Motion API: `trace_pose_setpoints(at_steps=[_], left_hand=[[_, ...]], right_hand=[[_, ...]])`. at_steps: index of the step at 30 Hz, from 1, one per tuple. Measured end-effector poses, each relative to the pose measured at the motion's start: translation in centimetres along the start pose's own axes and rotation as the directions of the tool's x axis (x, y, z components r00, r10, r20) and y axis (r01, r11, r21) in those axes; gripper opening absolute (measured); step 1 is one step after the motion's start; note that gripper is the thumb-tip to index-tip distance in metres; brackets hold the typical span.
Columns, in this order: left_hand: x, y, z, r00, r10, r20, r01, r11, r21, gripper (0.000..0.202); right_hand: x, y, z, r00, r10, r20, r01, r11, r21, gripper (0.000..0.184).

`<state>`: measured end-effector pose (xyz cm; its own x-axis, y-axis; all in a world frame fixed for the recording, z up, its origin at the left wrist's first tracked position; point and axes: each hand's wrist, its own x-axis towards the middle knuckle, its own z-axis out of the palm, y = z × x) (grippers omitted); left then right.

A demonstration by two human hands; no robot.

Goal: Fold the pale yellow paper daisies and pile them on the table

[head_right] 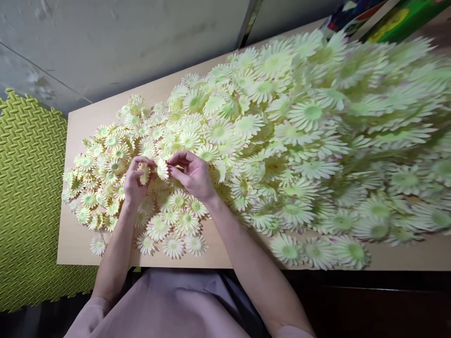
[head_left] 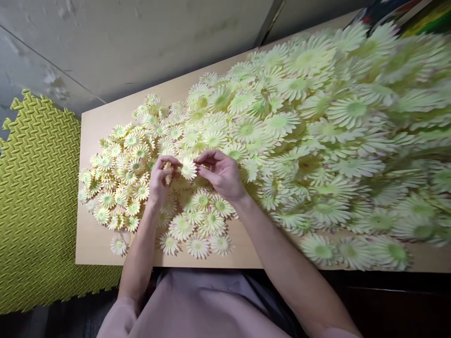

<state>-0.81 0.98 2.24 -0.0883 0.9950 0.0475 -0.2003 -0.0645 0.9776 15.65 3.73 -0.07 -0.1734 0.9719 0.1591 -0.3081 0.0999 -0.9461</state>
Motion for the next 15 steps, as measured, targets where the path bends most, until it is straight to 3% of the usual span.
trace_pose_setpoints(at_steps=[7,15], left_hand=[[-0.04,-0.1,0.22,0.999,0.045,0.025,-0.05,0.955,0.293,0.024],[-0.21,-0.87,0.07,0.995,0.022,-0.098,0.004,0.966,0.258,0.019]], right_hand=[[-0.27,-0.15,0.44,0.998,-0.065,0.022,0.065,0.998,0.007,0.018],[-0.59,-0.28,0.87,0.999,-0.043,0.009,0.043,0.998,0.04,0.018]])
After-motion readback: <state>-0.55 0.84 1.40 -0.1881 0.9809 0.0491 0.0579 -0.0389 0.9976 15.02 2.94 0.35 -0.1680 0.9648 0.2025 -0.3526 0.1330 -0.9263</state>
